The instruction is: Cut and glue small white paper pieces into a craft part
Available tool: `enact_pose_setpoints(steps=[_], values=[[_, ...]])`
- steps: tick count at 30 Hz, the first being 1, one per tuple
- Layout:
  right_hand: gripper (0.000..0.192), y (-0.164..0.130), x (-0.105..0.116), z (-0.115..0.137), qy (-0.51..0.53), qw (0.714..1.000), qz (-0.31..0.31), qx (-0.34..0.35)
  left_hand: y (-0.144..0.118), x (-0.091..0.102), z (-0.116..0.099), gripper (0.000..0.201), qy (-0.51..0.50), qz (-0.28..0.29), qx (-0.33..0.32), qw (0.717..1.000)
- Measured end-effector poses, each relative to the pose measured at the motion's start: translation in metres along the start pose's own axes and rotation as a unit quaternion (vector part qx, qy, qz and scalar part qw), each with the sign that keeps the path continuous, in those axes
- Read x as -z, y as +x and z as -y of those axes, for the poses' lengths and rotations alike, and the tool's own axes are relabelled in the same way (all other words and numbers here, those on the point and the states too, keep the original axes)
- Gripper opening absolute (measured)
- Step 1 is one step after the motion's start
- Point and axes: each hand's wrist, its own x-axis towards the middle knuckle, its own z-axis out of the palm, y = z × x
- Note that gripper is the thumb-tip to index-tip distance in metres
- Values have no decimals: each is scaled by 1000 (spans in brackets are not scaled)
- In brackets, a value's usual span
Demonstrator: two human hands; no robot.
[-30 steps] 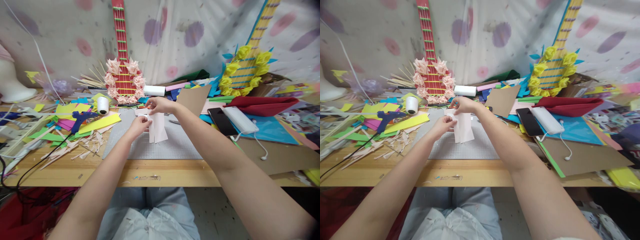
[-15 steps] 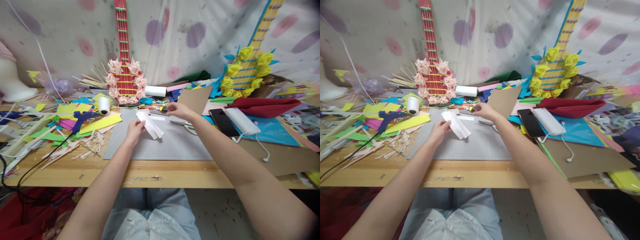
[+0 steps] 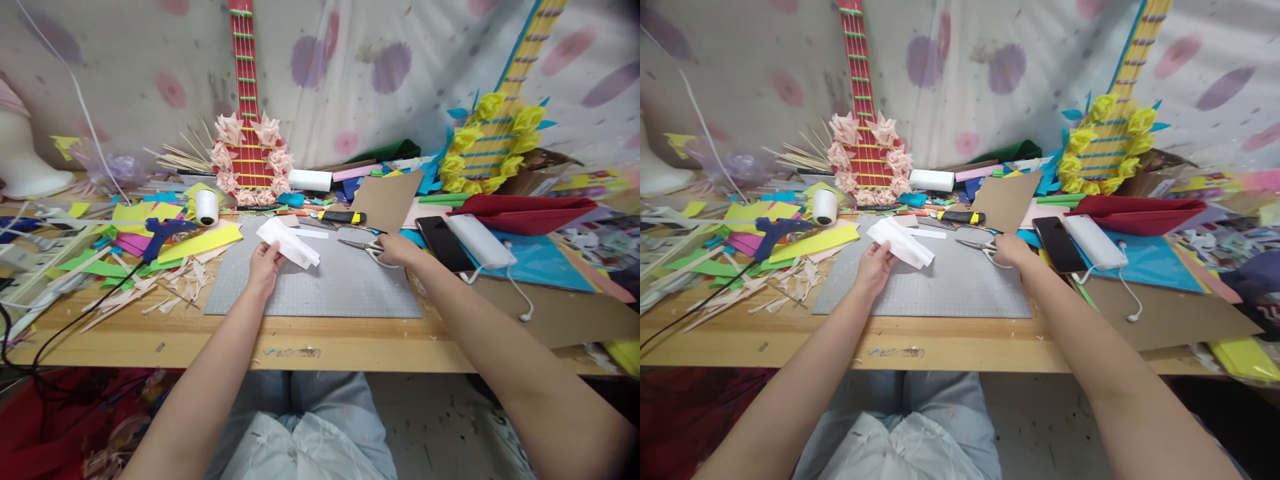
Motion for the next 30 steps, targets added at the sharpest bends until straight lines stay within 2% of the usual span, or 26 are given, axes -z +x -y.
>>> enact_pose_setpoints(steps=[3,6,8,10,13,15,19,24,30], values=[[31,-3,7,-3,30,1000,2,2,-2,0,-1,18,-7,-13,2,1000],[23,-10,19,-6,160,987,-5,4,-2,-1,-1,16,-10,-21,0,1000],[23,-17,28,-1,281,959,-1,42,-1,-1,0,15,-15,-23,-1,1000],[29,-25,37,10,384,916,35,110,0,-1,1,14,-21,-26,-2,999],[38,-35,45,36,462,858,86,207,1,-1,2,12,-27,-30,-6,999],[38,-39,46,54,462,836,142,259,1,0,2,11,-32,-32,-6,999],[39,-37,42,74,437,818,244,283,0,0,1,9,-28,-45,-4,999],[43,-30,40,75,434,819,270,261,0,1,1,12,-24,-45,-8,999],[51,-31,42,69,452,796,311,255,0,2,2,12,-14,-45,-15,999]])
